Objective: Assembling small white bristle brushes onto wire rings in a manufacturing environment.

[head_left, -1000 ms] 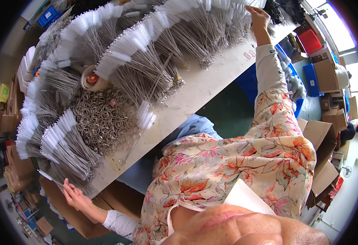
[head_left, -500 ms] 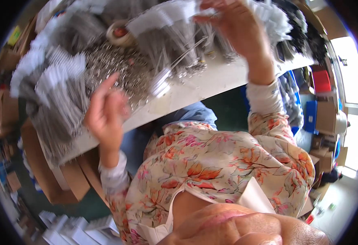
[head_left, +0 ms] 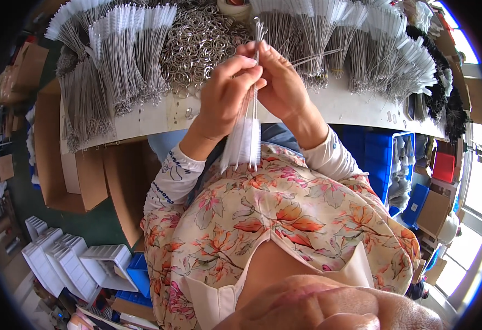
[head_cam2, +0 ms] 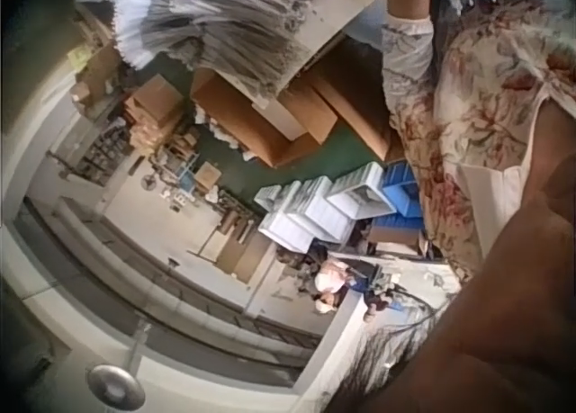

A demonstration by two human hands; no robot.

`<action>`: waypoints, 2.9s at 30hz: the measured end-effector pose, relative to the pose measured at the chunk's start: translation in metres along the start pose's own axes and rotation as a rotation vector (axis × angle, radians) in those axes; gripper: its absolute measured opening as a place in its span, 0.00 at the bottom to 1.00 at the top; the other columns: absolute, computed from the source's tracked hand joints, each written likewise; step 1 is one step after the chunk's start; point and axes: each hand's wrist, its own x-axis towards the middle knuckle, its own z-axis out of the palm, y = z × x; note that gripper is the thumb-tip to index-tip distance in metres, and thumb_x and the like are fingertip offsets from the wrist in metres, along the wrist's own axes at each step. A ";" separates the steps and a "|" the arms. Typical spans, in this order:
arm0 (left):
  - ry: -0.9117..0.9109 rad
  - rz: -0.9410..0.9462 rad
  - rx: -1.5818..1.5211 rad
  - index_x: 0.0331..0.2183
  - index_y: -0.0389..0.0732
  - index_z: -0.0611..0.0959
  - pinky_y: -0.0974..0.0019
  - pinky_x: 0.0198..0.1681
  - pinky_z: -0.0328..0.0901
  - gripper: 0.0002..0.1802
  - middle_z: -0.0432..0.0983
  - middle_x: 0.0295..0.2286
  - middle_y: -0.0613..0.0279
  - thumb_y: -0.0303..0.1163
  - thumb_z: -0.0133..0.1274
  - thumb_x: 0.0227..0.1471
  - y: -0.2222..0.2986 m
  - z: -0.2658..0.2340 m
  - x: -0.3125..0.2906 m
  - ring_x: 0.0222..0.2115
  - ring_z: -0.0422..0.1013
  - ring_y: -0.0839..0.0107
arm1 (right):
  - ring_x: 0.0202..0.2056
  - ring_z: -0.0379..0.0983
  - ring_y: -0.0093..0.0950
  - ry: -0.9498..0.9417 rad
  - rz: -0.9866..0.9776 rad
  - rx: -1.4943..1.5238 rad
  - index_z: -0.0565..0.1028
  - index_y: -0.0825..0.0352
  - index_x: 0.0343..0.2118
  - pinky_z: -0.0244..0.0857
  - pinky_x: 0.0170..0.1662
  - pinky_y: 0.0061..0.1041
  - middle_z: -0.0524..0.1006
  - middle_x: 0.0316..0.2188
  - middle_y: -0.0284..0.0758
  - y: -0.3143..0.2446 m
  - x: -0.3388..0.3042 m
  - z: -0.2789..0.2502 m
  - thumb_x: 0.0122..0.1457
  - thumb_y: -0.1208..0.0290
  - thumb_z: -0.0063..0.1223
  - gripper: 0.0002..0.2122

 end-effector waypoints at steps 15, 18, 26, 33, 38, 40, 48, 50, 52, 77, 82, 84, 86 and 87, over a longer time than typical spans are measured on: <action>-0.290 -0.499 -0.474 0.47 0.37 0.70 0.66 0.39 0.65 0.33 0.69 0.42 0.55 0.37 0.63 0.39 0.015 -0.073 -0.005 0.40 0.70 0.64 | 0.25 0.64 0.15 -0.454 0.153 -1.152 0.72 0.70 0.35 0.59 0.27 0.14 0.72 0.24 0.27 -0.015 -0.025 0.021 0.60 0.70 0.45 0.08; -0.317 -0.370 -0.151 0.27 0.39 0.79 0.68 0.32 0.65 0.10 0.73 0.28 0.62 0.29 0.61 0.39 0.019 -0.082 -0.007 0.30 0.71 0.68 | 0.24 0.64 0.13 -0.393 0.404 -1.057 0.72 0.69 0.34 0.59 0.26 0.12 0.71 0.22 0.26 -0.016 -0.029 0.028 0.60 0.70 0.45 0.08; -0.381 -0.485 0.117 0.30 0.38 0.78 0.71 0.26 0.64 0.12 0.73 0.24 0.62 0.29 0.61 0.40 0.029 -0.076 -0.061 0.23 0.69 0.72 | 0.26 0.74 0.26 -0.539 -0.153 -2.423 0.73 0.68 0.24 0.65 0.26 0.24 0.73 0.20 0.33 -0.019 -0.062 -0.046 0.46 0.78 0.52 0.02; -0.329 -0.859 0.506 0.31 0.39 0.78 0.68 0.19 0.61 0.10 0.72 0.18 0.63 0.33 0.57 0.46 0.002 -0.104 -0.080 0.15 0.67 0.74 | 0.26 0.74 0.34 -0.339 -0.043 -1.973 0.76 0.63 0.27 0.68 0.28 0.29 0.75 0.26 0.32 0.008 -0.057 -0.040 0.48 0.75 0.52 0.03; -0.434 -0.716 0.591 0.27 0.37 0.76 0.70 0.21 0.63 0.07 0.75 0.22 0.61 0.31 0.53 0.50 -0.007 -0.105 -0.076 0.20 0.71 0.77 | 0.23 0.74 0.30 -0.384 -0.327 -1.797 0.76 0.60 0.26 0.68 0.25 0.29 0.75 0.26 0.29 0.050 -0.032 -0.012 0.51 0.68 0.51 0.04; -0.206 -0.983 0.134 0.27 0.32 0.75 0.76 0.30 0.68 0.04 0.76 0.30 0.58 0.24 0.51 0.51 -0.005 -0.109 -0.071 0.27 0.72 0.77 | 0.23 0.74 0.30 -0.395 -0.344 -1.776 0.76 0.60 0.26 0.68 0.26 0.29 0.75 0.27 0.28 0.058 -0.024 -0.008 0.51 0.68 0.52 0.04; -0.186 -0.740 -0.233 0.35 0.33 0.79 0.72 0.37 0.72 0.09 0.72 0.39 0.56 0.18 0.48 0.51 0.007 -0.135 -0.005 0.35 0.72 0.76 | 0.26 0.73 0.34 -0.462 -0.328 -1.367 0.76 0.66 0.27 0.67 0.27 0.26 0.75 0.27 0.35 0.044 0.007 0.012 0.50 0.73 0.54 0.04; -0.328 -0.611 -0.144 0.36 0.34 0.79 0.73 0.38 0.71 0.10 0.72 0.39 0.57 0.17 0.48 0.50 0.008 -0.141 0.012 0.35 0.72 0.75 | 0.24 0.73 0.29 -0.463 -0.265 -1.340 0.76 0.68 0.29 0.66 0.27 0.23 0.75 0.26 0.36 0.032 0.009 0.023 0.50 0.74 0.55 0.05; -0.326 -0.582 -0.145 0.37 0.34 0.79 0.73 0.39 0.71 0.11 0.72 0.39 0.57 0.17 0.48 0.49 0.007 -0.139 0.020 0.35 0.72 0.74 | 0.23 0.71 0.22 -0.410 -0.065 -1.229 0.76 0.68 0.30 0.65 0.27 0.20 0.75 0.24 0.34 0.027 0.012 0.027 0.52 0.74 0.54 0.05; -0.233 -0.180 0.157 0.37 0.32 0.80 0.75 0.33 0.71 0.16 0.77 0.33 0.58 0.14 0.54 0.41 0.013 -0.117 0.114 0.30 0.75 0.74 | 0.22 0.64 0.13 -0.391 -0.126 -0.744 0.76 0.71 0.33 0.56 0.24 0.12 0.70 0.22 0.26 -0.026 0.055 0.084 0.56 0.73 0.52 0.07; -0.396 -0.251 0.134 0.39 0.29 0.78 0.75 0.36 0.68 0.17 0.76 0.35 0.53 0.12 0.48 0.43 0.020 -0.116 0.133 0.32 0.73 0.74 | 0.19 0.63 0.12 -0.325 -0.159 -0.886 0.76 0.69 0.35 0.53 0.20 0.11 0.70 0.19 0.24 -0.033 0.048 0.083 0.55 0.73 0.53 0.07; -0.436 -0.293 0.131 0.39 0.29 0.78 0.75 0.36 0.68 0.15 0.76 0.34 0.54 0.14 0.47 0.45 0.023 -0.113 0.145 0.33 0.73 0.74 | 0.21 0.64 0.12 -0.330 -0.177 -0.811 0.76 0.70 0.34 0.55 0.22 0.11 0.71 0.22 0.26 -0.035 0.049 0.080 0.55 0.73 0.53 0.07; -0.526 -0.334 0.188 0.30 0.34 0.77 0.76 0.26 0.63 0.04 0.73 0.24 0.61 0.23 0.52 0.48 0.023 -0.112 0.156 0.24 0.70 0.76 | 0.23 0.66 0.12 -0.336 -0.198 -0.736 0.75 0.72 0.33 0.58 0.24 0.10 0.73 0.24 0.28 -0.041 0.049 0.078 0.55 0.74 0.53 0.06; -0.457 -0.199 0.169 0.26 0.34 0.78 0.76 0.26 0.61 0.03 0.72 0.24 0.62 0.24 0.54 0.47 0.010 -0.107 0.151 0.24 0.68 0.77 | 0.22 0.65 0.12 -0.314 -0.138 -0.752 0.76 0.71 0.33 0.58 0.23 0.10 0.74 0.24 0.28 -0.046 0.049 0.078 0.54 0.75 0.54 0.06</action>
